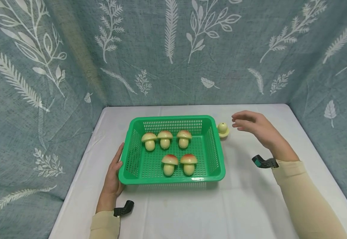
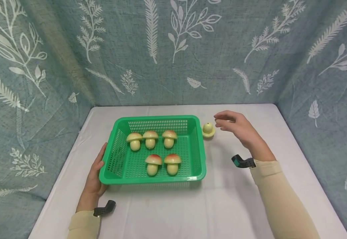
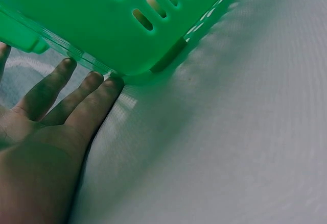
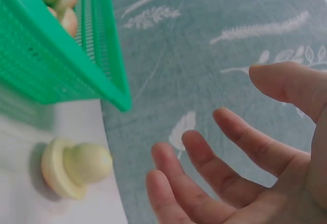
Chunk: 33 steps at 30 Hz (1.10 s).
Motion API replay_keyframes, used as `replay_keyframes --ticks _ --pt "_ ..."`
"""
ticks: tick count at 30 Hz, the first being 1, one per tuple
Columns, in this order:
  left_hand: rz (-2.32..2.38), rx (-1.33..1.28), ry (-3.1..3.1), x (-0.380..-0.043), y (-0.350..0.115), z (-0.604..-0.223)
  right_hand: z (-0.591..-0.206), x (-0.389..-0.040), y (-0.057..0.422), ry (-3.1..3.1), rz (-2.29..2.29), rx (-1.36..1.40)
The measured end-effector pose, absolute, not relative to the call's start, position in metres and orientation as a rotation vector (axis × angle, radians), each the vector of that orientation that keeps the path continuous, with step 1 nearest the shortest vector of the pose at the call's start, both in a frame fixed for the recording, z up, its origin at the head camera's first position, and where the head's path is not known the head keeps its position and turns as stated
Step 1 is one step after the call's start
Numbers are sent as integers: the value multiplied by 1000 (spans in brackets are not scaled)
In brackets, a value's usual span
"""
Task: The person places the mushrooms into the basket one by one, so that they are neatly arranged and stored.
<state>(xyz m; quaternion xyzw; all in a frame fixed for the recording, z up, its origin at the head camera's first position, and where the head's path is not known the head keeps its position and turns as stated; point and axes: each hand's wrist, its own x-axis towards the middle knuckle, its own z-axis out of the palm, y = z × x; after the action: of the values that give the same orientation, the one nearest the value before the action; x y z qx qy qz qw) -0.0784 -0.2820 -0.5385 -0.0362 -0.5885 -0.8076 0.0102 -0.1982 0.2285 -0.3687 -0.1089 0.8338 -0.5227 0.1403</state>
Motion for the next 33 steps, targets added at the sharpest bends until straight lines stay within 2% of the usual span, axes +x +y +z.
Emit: replay_keyframes --ticks 17,33 --pt "-2532 -145 -1819 -79 -284 -541 -372 -202 248 2387 -1561 -227" --pt "-2563 -140 -1790 -78 -283 -540 -395 -213 268 2291 -1550 -132"
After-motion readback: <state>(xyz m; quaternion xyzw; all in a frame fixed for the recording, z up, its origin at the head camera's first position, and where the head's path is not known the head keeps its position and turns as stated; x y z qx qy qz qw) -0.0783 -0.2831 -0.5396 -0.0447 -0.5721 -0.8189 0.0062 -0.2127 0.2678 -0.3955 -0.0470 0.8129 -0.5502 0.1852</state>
